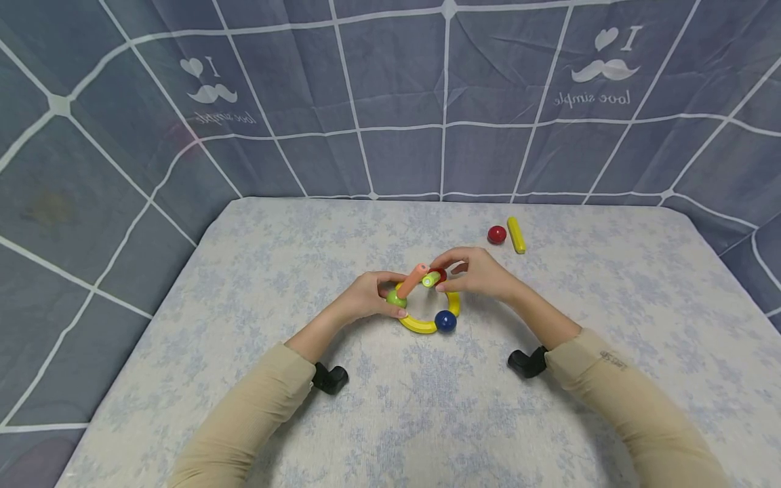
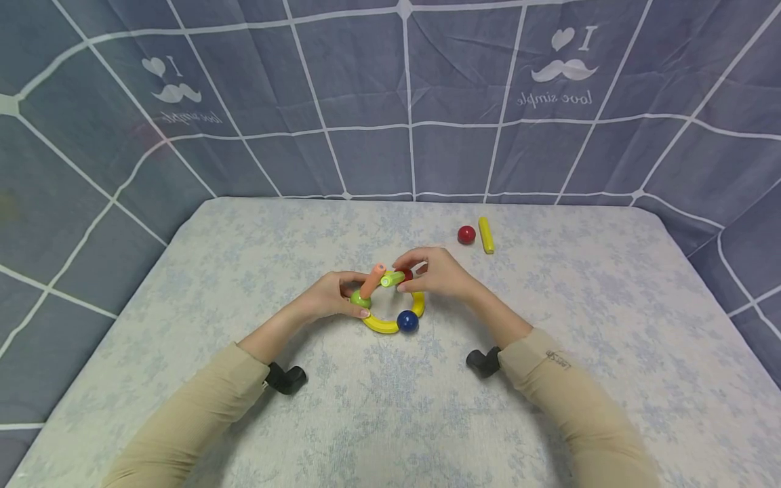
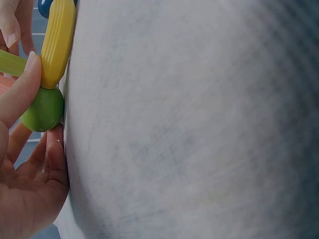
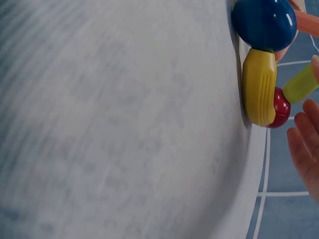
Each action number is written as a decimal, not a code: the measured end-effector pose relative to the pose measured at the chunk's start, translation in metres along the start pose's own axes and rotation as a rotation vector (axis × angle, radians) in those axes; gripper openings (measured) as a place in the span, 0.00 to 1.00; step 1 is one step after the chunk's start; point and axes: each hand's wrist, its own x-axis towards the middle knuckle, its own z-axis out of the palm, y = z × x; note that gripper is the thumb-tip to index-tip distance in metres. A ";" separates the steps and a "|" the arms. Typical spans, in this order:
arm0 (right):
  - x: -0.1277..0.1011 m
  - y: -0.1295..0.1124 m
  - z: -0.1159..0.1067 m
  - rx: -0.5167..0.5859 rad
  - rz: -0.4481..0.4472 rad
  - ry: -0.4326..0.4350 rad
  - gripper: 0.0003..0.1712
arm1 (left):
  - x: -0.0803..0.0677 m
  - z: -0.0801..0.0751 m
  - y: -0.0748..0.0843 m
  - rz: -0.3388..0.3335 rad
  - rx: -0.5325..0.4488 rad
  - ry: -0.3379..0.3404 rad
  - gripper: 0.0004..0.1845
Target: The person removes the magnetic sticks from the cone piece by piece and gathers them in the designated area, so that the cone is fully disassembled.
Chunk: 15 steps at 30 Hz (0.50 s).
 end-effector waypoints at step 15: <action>0.002 -0.012 0.005 0.002 -0.026 -0.025 0.18 | 0.000 0.000 0.000 -0.006 -0.002 -0.007 0.34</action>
